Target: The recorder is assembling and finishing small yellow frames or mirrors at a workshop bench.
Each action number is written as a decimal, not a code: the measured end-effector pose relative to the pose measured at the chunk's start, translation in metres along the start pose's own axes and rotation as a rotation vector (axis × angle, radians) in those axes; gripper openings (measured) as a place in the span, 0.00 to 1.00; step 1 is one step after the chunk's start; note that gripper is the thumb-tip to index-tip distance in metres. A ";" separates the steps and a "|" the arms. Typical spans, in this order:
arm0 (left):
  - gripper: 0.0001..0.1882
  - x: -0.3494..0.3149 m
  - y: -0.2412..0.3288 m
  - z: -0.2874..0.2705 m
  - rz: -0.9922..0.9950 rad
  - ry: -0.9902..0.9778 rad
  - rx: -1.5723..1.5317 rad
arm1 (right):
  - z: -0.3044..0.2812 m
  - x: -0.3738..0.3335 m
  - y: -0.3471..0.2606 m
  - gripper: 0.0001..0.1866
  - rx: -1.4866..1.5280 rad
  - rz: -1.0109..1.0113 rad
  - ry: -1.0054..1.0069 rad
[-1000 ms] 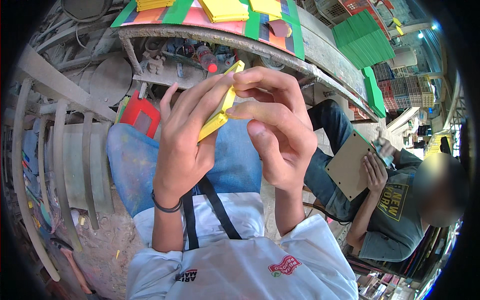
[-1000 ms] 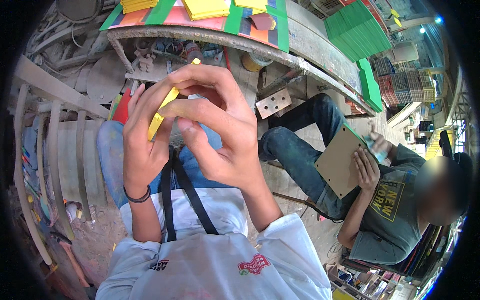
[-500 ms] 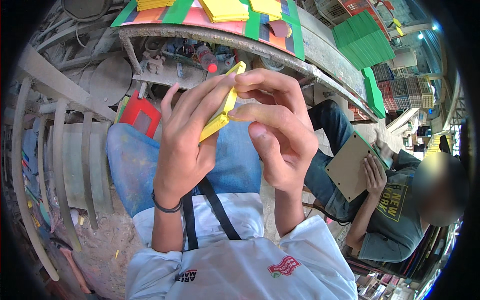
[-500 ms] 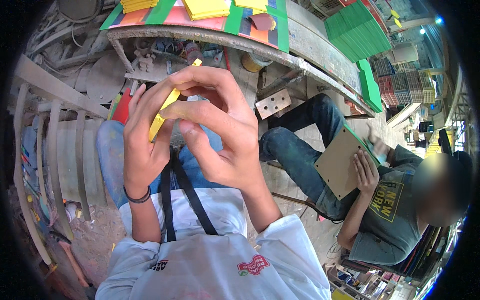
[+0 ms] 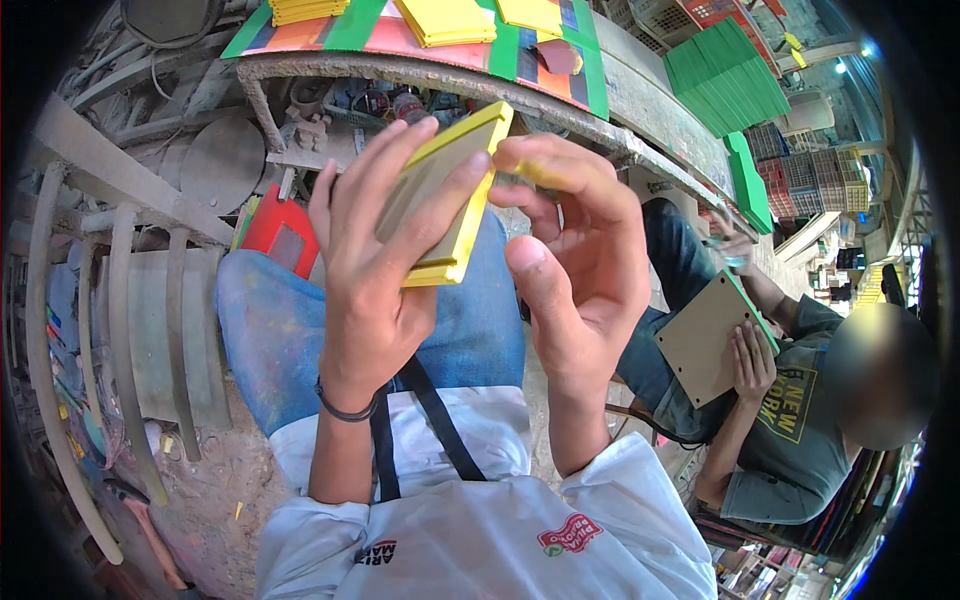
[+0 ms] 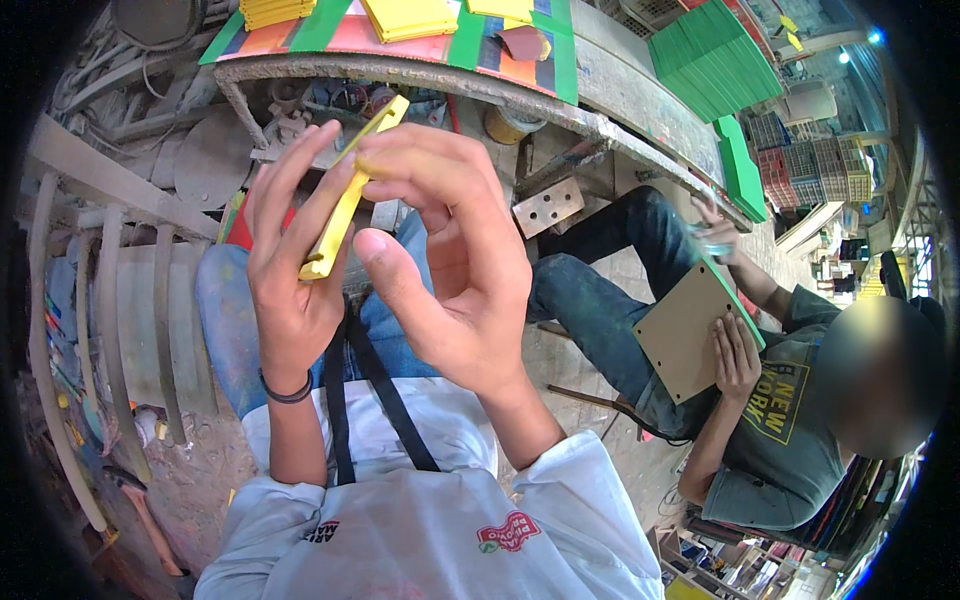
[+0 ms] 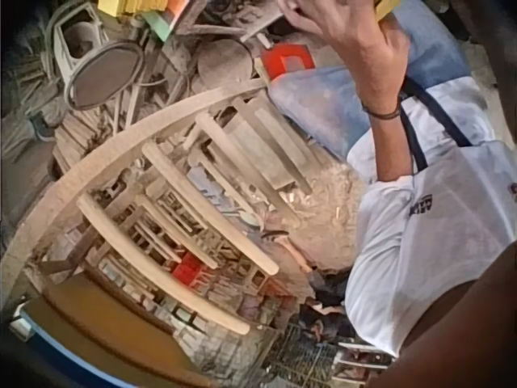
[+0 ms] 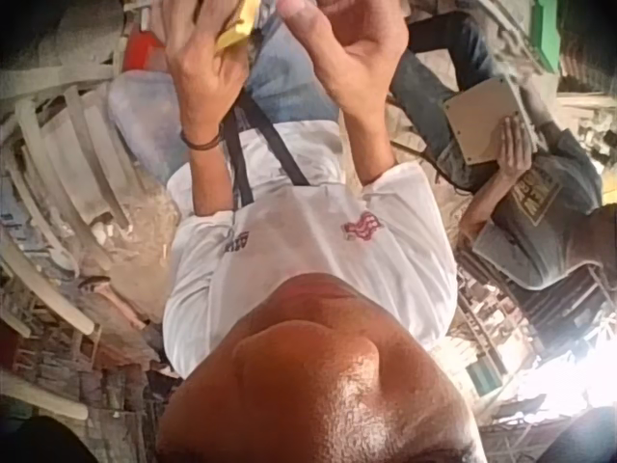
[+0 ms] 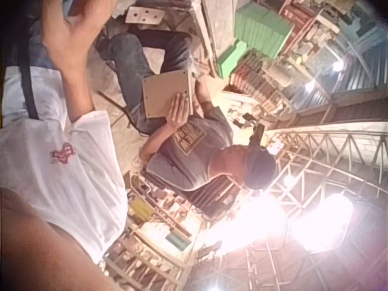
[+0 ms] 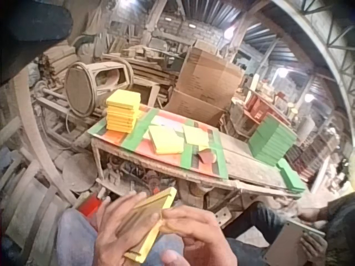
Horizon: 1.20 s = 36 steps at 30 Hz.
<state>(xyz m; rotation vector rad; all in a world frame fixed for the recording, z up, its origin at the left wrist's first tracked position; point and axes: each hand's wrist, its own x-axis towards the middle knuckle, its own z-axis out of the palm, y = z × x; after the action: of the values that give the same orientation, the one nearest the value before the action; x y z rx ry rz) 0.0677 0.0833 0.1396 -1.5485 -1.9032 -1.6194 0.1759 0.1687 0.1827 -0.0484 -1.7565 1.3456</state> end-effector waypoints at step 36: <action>0.20 -0.003 -0.003 0.003 -0.010 0.139 0.030 | 0.016 -0.005 0.000 0.39 0.049 0.098 0.074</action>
<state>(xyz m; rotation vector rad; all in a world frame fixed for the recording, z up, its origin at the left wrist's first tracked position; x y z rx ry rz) 0.0683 0.0841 0.1344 -1.3787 -1.8569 -1.6488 0.1690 0.1540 0.1795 -0.1568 -1.6767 1.4386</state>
